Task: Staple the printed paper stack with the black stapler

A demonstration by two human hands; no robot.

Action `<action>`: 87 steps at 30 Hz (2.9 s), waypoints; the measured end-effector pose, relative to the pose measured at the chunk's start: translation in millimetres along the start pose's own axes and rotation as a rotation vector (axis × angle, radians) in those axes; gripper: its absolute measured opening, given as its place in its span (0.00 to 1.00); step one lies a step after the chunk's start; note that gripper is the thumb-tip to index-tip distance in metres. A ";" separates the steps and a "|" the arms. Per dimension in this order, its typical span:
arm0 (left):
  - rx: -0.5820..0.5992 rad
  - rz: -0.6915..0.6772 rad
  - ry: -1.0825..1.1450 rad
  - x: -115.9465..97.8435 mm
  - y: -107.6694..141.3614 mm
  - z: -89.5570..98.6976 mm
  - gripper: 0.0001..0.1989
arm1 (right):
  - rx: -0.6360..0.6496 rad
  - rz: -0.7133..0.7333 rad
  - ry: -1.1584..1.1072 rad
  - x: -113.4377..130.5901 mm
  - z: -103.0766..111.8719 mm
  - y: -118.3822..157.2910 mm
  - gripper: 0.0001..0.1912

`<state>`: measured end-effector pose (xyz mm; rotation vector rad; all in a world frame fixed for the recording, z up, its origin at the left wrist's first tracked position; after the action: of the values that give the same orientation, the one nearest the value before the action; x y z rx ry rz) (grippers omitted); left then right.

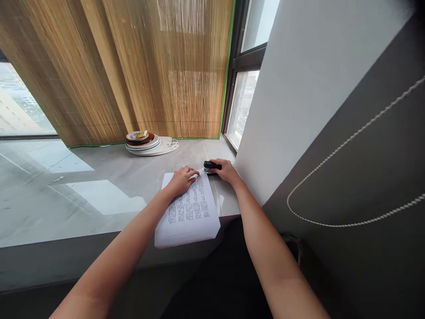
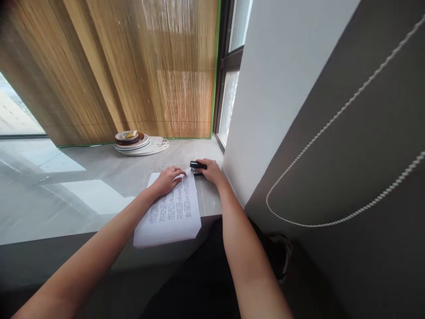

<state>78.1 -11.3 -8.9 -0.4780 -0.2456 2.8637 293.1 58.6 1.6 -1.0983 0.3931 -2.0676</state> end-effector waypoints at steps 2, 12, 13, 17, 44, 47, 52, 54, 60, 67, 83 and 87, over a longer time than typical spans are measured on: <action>0.023 -0.046 -0.011 -4.4 2.2 -3.5 0.19 | 0.005 0.003 0.011 1.4 0.5 -0.6 0.20; 0.121 -0.002 -0.052 -8.3 5.2 -15.3 0.29 | 0.123 -0.023 0.232 14.4 -4.7 -2.2 0.29; 0.125 0.003 -0.053 -8.4 5.2 -15.6 0.29 | 0.132 -0.042 0.263 15.8 -4.9 -1.6 0.29; 0.136 0.026 -0.028 -8.2 5.0 -16.9 0.30 | 0.143 -0.092 0.329 21.1 -4.0 2.9 0.29; 0.157 0.041 0.066 -12.3 7.6 -14.4 0.34 | 0.229 -0.100 0.374 21.1 -9.4 4.1 0.30; 0.163 0.040 0.054 -11.9 7.4 -15.1 0.34 | 0.244 -0.121 0.398 24.7 -11.5 3.9 0.31; 0.170 0.035 0.056 -11.1 6.9 -15.6 0.32 | 0.293 -0.099 0.493 30.4 -16.1 2.1 0.32; 0.164 0.036 0.062 -10.7 6.6 -15.4 0.32 | 0.308 -0.083 0.524 31.5 -17.6 1.2 0.32; 0.141 0.036 0.058 -10.5 6.9 -13.1 0.32 | 0.292 -0.045 0.568 33.8 -20.6 7.0 0.32; 0.137 0.042 0.058 -9.8 8.2 -11.2 0.30 | -0.026 -0.152 0.543 34.8 -13.8 20.7 0.30; -0.714 0.517 0.585 94.5 11.0 49.7 0.14 | -0.044 -0.134 0.247 126.4 -80.6 37.2 0.25; -0.634 0.685 0.934 142.8 9.6 41.5 0.11 | -0.095 -0.145 0.170 100.1 -54.1 41.1 0.22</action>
<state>-69.2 9.8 -14.9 -2.2741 -0.9368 2.6438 233.6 -46.7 4.4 -1.0350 0.5131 -2.2999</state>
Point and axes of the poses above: each hand's wrist, its own y-axis away from the middle knuckle, its own z-axis out of the back of the hand, x = y × z, the point moved 5 cm from there along -y, towards the middle knuckle, and after that the axes turned 12 degrees about z, right-handed, at the moved point
